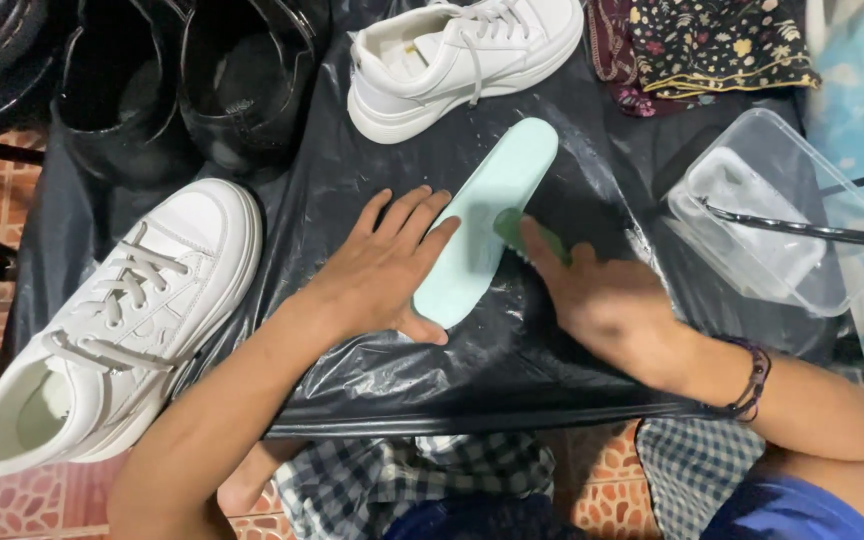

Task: The person scrubs a white shoe insole with a green brush and water, then wipes it dry with a floral cloth. They place the insole back into a white sneaker and tie the laces.

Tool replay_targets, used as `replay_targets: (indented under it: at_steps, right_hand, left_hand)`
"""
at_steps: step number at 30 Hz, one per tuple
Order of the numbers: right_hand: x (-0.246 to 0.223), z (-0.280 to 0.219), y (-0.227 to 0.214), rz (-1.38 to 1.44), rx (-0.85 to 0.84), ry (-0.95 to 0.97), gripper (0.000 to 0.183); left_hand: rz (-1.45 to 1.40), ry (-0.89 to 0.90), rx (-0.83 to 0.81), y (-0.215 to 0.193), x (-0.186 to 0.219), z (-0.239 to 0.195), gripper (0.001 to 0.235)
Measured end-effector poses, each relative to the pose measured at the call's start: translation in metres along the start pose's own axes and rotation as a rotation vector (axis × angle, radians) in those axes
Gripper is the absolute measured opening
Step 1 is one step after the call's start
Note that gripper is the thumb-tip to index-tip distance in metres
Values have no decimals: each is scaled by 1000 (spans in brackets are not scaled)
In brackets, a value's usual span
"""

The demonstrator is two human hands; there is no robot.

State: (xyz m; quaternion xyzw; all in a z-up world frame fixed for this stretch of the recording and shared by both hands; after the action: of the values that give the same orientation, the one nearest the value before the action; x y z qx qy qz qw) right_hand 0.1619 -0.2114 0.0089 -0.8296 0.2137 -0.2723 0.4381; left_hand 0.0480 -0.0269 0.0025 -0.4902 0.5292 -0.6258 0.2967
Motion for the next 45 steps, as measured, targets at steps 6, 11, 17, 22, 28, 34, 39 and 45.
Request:
replay_targets:
  at_steps: [6, 11, 17, 22, 28, 34, 39, 45]
  right_hand:
    - [11, 0, -25, -127, -95, 59, 86]
    - [16, 6, -30, 8, 67, 129, 61]
    - [23, 9, -26, 17, 359, 76, 58]
    - [26, 16, -18, 47, 470, 59, 66]
    - [27, 14, -20, 34, 649, 32, 68]
    - [25, 14, -20, 13, 782, 49, 63]
    - [24, 8, -30, 19, 938, 105, 56]
    - [16, 8, -23, 178, 945, 61, 56]
  left_hand:
    - [182, 83, 69, -4, 23, 4, 111]
    - [308, 107, 78, -1, 33, 6, 83]
    - [510, 121, 150, 14, 48, 12, 80]
    - [627, 115, 229, 8, 54, 11, 74]
    - [632, 57, 302, 14, 35, 12, 54]
    - [566, -28, 317, 10, 32, 14, 57]
    - [250, -88, 384, -12, 23, 4, 52]
    - [-267, -197, 607, -26, 6, -5, 29]
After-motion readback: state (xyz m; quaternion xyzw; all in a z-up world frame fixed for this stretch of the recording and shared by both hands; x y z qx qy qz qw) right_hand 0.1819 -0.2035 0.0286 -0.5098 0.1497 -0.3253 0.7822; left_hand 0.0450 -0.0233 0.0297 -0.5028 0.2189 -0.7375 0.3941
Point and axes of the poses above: each hand's wrist, its own z-axis towards the middle knuckle, its own y-axis out of the palm, x = y × z, the point moved 5 cm from there along z, towards the middle knuckle, and after that the axes turned 14 degrees about y, right-handed, at the moved point
